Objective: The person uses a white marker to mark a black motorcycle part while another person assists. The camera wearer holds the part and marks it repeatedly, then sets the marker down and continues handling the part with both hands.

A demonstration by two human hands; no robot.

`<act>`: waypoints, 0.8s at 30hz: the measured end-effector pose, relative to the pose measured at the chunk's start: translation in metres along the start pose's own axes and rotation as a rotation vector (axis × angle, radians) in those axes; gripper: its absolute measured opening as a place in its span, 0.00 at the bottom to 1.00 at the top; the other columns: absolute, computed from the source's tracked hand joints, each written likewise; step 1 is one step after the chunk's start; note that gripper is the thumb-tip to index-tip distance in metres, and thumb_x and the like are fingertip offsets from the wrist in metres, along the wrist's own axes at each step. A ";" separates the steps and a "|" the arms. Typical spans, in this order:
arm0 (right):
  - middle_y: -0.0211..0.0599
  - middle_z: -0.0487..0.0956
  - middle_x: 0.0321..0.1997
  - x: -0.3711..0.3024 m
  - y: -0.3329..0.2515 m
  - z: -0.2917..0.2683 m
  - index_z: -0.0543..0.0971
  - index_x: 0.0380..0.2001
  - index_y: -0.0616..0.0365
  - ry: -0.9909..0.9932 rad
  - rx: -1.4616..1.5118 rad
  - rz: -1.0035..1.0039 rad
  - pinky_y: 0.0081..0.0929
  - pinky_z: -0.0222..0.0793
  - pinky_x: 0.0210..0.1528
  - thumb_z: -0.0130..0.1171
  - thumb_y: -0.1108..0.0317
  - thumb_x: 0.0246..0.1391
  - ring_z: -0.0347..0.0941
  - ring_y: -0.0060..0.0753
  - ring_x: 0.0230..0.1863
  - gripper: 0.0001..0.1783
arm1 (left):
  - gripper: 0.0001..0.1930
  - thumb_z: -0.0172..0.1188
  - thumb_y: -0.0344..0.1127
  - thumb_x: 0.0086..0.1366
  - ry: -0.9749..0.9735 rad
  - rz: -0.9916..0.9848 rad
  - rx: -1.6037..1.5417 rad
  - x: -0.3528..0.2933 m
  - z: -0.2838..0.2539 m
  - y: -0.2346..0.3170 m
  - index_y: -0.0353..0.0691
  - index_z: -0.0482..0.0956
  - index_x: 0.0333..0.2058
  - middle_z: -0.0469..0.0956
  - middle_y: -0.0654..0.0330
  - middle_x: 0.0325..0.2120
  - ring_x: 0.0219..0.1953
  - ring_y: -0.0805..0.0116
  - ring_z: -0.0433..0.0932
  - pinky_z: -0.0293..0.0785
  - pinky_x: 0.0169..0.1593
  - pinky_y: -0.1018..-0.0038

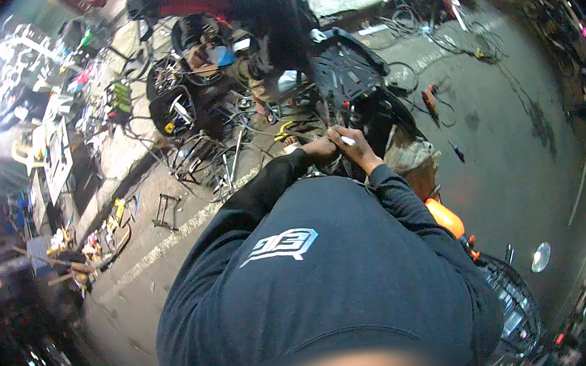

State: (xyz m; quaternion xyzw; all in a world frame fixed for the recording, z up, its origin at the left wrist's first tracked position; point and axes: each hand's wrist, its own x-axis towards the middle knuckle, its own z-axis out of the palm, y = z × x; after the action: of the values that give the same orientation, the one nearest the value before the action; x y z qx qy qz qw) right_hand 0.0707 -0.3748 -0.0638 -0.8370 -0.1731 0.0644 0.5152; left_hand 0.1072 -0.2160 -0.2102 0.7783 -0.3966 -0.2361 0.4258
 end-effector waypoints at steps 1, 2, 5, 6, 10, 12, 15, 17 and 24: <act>0.52 0.82 0.38 -0.001 0.000 0.000 0.80 0.42 0.62 -0.007 -0.020 -0.027 0.33 0.73 0.43 0.54 0.55 0.68 0.82 0.43 0.43 0.18 | 0.16 0.49 0.28 0.61 0.002 -0.122 -0.111 -0.002 -0.004 0.007 0.36 0.79 0.46 0.81 0.48 0.42 0.46 0.54 0.77 0.72 0.49 0.61; 0.47 0.83 0.38 -0.001 -0.001 0.003 0.80 0.42 0.62 0.042 -0.010 -0.022 0.30 0.73 0.44 0.55 0.56 0.67 0.82 0.36 0.42 0.18 | 0.16 0.50 0.27 0.59 0.086 -0.320 -0.369 0.000 -0.003 0.018 0.35 0.80 0.44 0.81 0.47 0.41 0.45 0.52 0.78 0.73 0.48 0.61; 0.38 0.84 0.36 -0.002 0.004 0.007 0.82 0.42 0.60 0.030 0.052 0.092 0.27 0.72 0.45 0.56 0.56 0.67 0.78 0.26 0.41 0.17 | 0.14 0.53 0.33 0.62 0.055 -0.193 -0.213 -0.006 -0.017 0.042 0.38 0.78 0.46 0.81 0.50 0.36 0.38 0.56 0.78 0.73 0.43 0.60; 0.39 0.84 0.35 -0.002 0.005 0.008 0.81 0.42 0.60 0.034 0.079 0.045 0.28 0.73 0.44 0.56 0.56 0.67 0.79 0.27 0.40 0.17 | 0.14 0.54 0.33 0.62 0.051 -0.153 -0.187 -0.006 -0.019 0.047 0.37 0.78 0.45 0.81 0.49 0.35 0.36 0.57 0.78 0.73 0.41 0.60; 0.46 0.83 0.32 -0.003 0.009 0.010 0.80 0.40 0.57 0.042 0.007 0.031 0.33 0.73 0.39 0.54 0.54 0.67 0.80 0.31 0.35 0.16 | 0.11 0.53 0.33 0.62 0.033 -0.198 -0.146 -0.006 -0.013 0.049 0.34 0.79 0.39 0.81 0.49 0.32 0.34 0.59 0.78 0.72 0.37 0.62; 0.47 0.83 0.32 -0.003 0.007 0.009 0.80 0.40 0.57 0.034 0.011 0.034 0.33 0.73 0.39 0.54 0.54 0.67 0.81 0.34 0.35 0.17 | 0.11 0.53 0.34 0.62 -0.020 -0.240 0.017 -0.003 -0.005 0.039 0.33 0.79 0.37 0.82 0.48 0.32 0.34 0.58 0.78 0.72 0.37 0.61; 0.47 0.83 0.32 -0.004 0.003 0.009 0.80 0.40 0.58 0.021 -0.005 0.027 0.33 0.73 0.38 0.54 0.54 0.67 0.81 0.37 0.34 0.17 | 0.12 0.54 0.33 0.61 0.014 -0.254 0.005 0.003 0.006 0.021 0.33 0.80 0.38 0.82 0.46 0.33 0.36 0.53 0.79 0.73 0.41 0.59; 0.47 0.83 0.32 -0.004 0.001 0.009 0.80 0.40 0.58 0.017 -0.010 -0.008 0.33 0.73 0.38 0.54 0.54 0.67 0.80 0.39 0.33 0.17 | 0.12 0.54 0.33 0.60 -0.041 -0.201 0.125 0.006 0.009 0.014 0.33 0.80 0.38 0.82 0.45 0.34 0.38 0.52 0.79 0.73 0.43 0.59; 0.48 0.79 0.27 -0.005 0.006 0.011 0.79 0.36 0.58 0.024 -0.008 0.005 0.33 0.71 0.33 0.55 0.53 0.67 0.78 0.38 0.28 0.18 | 0.15 0.54 0.34 0.61 0.029 -0.235 -0.044 -0.005 -0.004 0.040 0.33 0.78 0.44 0.81 0.44 0.38 0.42 0.50 0.78 0.72 0.47 0.58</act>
State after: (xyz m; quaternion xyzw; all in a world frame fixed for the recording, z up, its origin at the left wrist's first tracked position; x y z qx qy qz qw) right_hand 0.0641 -0.3703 -0.0749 -0.8402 -0.1650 0.0550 0.5137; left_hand 0.0903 -0.2229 -0.1741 0.8132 -0.2913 -0.2818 0.4177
